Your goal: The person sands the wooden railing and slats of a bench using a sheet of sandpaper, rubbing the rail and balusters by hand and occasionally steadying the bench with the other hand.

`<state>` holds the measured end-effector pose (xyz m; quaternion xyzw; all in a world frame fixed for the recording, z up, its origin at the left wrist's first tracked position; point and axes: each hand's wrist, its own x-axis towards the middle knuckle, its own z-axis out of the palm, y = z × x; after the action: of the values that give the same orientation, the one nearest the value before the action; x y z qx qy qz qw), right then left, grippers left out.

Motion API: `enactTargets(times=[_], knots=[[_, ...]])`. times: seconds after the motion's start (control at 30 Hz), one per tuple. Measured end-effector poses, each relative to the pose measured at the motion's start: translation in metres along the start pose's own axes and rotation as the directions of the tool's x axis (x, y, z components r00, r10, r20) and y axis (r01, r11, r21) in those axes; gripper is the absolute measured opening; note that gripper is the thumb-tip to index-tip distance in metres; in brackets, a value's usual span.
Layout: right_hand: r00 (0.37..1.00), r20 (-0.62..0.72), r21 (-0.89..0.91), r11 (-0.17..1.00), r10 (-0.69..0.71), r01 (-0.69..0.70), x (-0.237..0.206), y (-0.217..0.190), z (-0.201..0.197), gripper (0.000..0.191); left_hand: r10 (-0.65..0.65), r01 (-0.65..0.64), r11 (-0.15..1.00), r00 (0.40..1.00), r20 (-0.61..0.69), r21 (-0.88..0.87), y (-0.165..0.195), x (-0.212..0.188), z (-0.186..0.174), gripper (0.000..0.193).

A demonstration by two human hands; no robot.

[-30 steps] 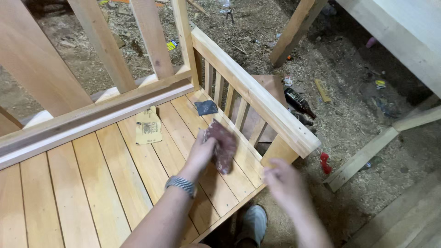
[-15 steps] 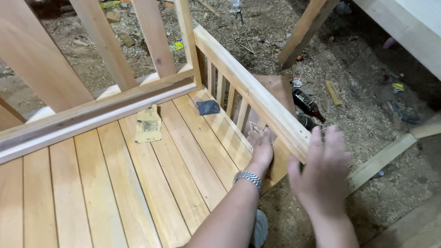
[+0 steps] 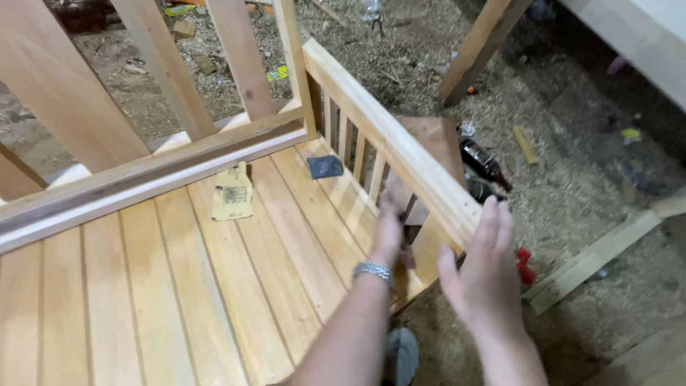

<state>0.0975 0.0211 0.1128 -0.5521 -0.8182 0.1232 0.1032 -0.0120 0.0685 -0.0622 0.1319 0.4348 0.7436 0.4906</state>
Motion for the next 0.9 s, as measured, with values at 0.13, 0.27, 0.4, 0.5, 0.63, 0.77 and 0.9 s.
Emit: enactTargets(times=[0.13,0.27,0.4,0.5,0.63,0.77,0.9], knots=[[0.999,0.0,0.022,0.998,-0.052,0.052,-0.002,-0.001,-0.002,0.093,0.056,-0.012,0.969,0.984,-0.172,0.248,0.005,-0.016,0.012,0.069],[0.998,-0.033,0.019,0.998,-0.056,0.057,-0.002,0.003,0.001,0.092,0.095,0.008,0.894,0.973,-0.208,0.447,-0.006,-0.028,0.03,0.064],[0.986,-0.083,0.013,0.989,-0.145,0.147,0.0,0.007,0.004,0.093,0.052,0.022,0.955,0.97,-0.239,0.295,-0.003,-0.01,0.03,0.064],[1.0,-0.007,0.095,0.995,-0.03,0.03,-0.001,0.011,0.006,0.089,-0.193,0.187,0.981,0.963,-0.189,-0.049,-0.002,0.005,0.022,0.062],[0.972,-0.114,0.015,0.978,-0.204,0.207,-0.003,0.015,0.007,0.089,-0.045,0.052,0.99,0.997,-0.059,0.133,-0.019,0.009,0.016,0.07],[0.982,-0.096,0.067,0.983,-0.165,0.172,-0.002,0.015,0.009,0.088,-0.156,0.156,0.988,0.988,0.013,0.012,-0.032,0.012,0.009,0.093],[0.986,-0.078,0.107,0.982,-0.15,0.158,0.001,0.014,0.009,0.088,0.221,-0.207,0.89,0.975,0.012,0.407,-0.013,0.017,0.003,0.099]])
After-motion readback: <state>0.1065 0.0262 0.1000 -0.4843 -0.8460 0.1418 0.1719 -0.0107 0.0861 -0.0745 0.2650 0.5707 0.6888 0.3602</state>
